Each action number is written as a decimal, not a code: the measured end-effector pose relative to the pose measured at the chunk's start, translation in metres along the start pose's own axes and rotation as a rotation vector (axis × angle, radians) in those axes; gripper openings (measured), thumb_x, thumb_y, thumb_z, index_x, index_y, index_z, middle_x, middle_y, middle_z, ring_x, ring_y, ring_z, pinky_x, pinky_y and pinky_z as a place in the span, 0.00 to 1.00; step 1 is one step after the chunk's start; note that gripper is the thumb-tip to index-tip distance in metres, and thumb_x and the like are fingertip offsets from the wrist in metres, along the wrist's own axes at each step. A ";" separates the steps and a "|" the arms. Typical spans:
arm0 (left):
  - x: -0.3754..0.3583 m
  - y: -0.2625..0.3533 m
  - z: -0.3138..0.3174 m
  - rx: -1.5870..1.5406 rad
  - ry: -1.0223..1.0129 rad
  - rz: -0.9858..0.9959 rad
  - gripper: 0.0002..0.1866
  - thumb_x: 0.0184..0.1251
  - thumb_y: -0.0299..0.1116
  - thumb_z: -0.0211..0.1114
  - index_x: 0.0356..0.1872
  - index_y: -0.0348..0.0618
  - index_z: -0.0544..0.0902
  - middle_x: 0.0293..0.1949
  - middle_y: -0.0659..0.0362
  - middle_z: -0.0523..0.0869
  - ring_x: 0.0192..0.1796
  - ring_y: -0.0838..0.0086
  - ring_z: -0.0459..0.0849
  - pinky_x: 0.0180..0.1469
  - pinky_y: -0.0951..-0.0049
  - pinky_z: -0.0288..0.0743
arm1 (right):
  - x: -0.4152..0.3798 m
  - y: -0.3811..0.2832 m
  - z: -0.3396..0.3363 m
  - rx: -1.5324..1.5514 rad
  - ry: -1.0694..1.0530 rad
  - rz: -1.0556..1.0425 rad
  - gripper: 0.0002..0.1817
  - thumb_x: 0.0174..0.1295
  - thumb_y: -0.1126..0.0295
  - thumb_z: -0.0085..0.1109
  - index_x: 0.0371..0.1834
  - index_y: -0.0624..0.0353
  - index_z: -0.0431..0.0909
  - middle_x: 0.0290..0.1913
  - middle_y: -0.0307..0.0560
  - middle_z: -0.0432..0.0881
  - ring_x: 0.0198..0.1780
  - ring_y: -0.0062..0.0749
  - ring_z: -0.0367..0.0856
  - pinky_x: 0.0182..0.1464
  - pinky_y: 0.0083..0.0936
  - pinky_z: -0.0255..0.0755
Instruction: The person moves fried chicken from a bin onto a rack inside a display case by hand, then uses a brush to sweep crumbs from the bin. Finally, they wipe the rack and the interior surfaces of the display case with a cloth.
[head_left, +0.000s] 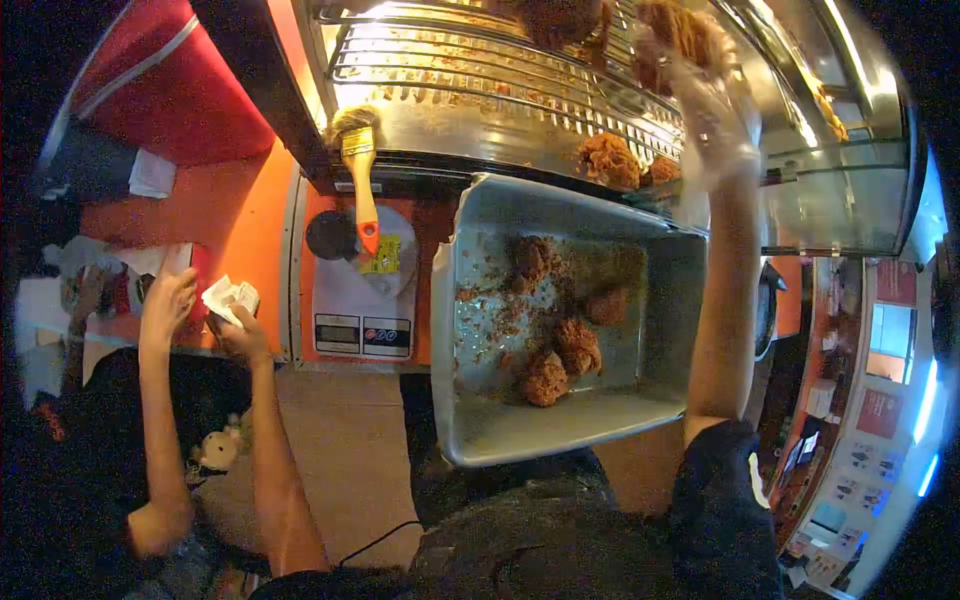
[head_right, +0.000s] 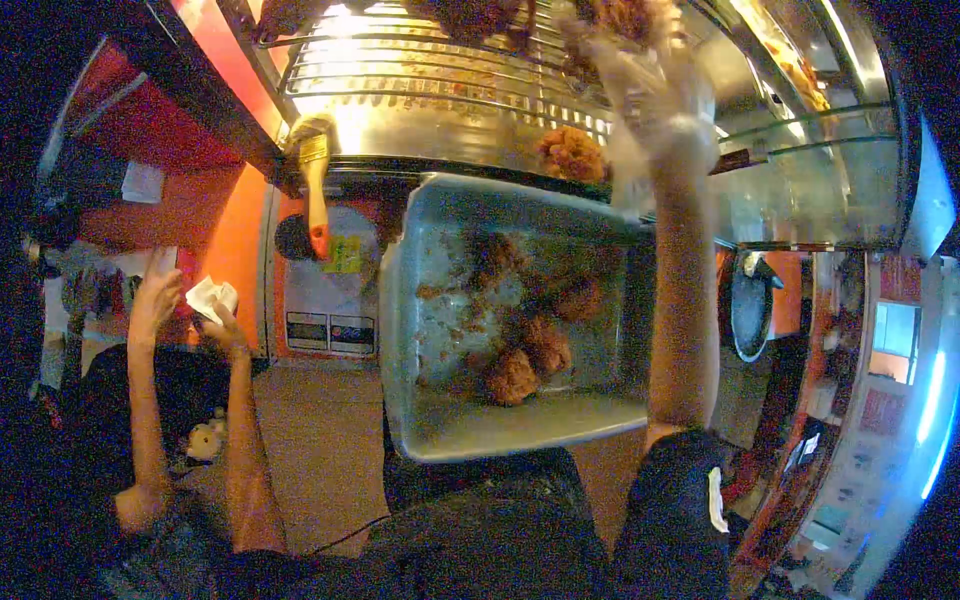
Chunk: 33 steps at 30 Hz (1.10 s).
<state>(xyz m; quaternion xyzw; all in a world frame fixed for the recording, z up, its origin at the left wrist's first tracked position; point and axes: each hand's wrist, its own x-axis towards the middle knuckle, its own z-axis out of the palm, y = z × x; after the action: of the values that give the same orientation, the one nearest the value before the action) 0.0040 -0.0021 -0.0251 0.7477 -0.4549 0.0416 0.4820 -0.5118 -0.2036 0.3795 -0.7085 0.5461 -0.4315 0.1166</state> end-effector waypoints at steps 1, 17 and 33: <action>0.001 0.017 -0.004 -0.011 -0.006 -0.016 0.18 0.65 0.38 0.55 0.44 0.30 0.77 0.43 0.40 0.79 0.45 0.47 0.78 0.48 0.56 0.72 | 0.017 0.009 0.007 -0.059 0.003 -0.018 0.31 0.49 0.66 0.66 0.60 0.53 0.69 0.51 0.49 0.78 0.54 0.39 0.76 0.55 0.33 0.71; 0.005 0.064 -0.019 0.058 -0.032 -0.097 0.19 0.65 0.38 0.55 0.43 0.27 0.77 0.41 0.41 0.81 0.44 0.50 0.79 0.47 0.57 0.72 | 0.124 0.077 0.052 -0.562 -0.045 0.005 0.31 0.50 0.67 0.64 0.61 0.50 0.68 0.50 0.49 0.78 0.52 0.40 0.77 0.52 0.34 0.72; 0.005 0.046 -0.015 0.129 -0.085 -0.186 0.20 0.64 0.39 0.56 0.43 0.27 0.76 0.42 0.40 0.80 0.45 0.49 0.79 0.47 0.56 0.71 | -0.102 0.029 -0.031 -0.402 -0.245 -0.085 0.31 0.50 0.68 0.62 0.62 0.47 0.67 0.50 0.49 0.78 0.49 0.41 0.78 0.49 0.34 0.73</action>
<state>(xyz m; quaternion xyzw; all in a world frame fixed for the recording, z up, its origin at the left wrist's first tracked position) -0.0205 0.0007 0.0165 0.8173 -0.3999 -0.0059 0.4148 -0.5575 -0.1158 0.3298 -0.7870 0.5725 -0.2293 0.0203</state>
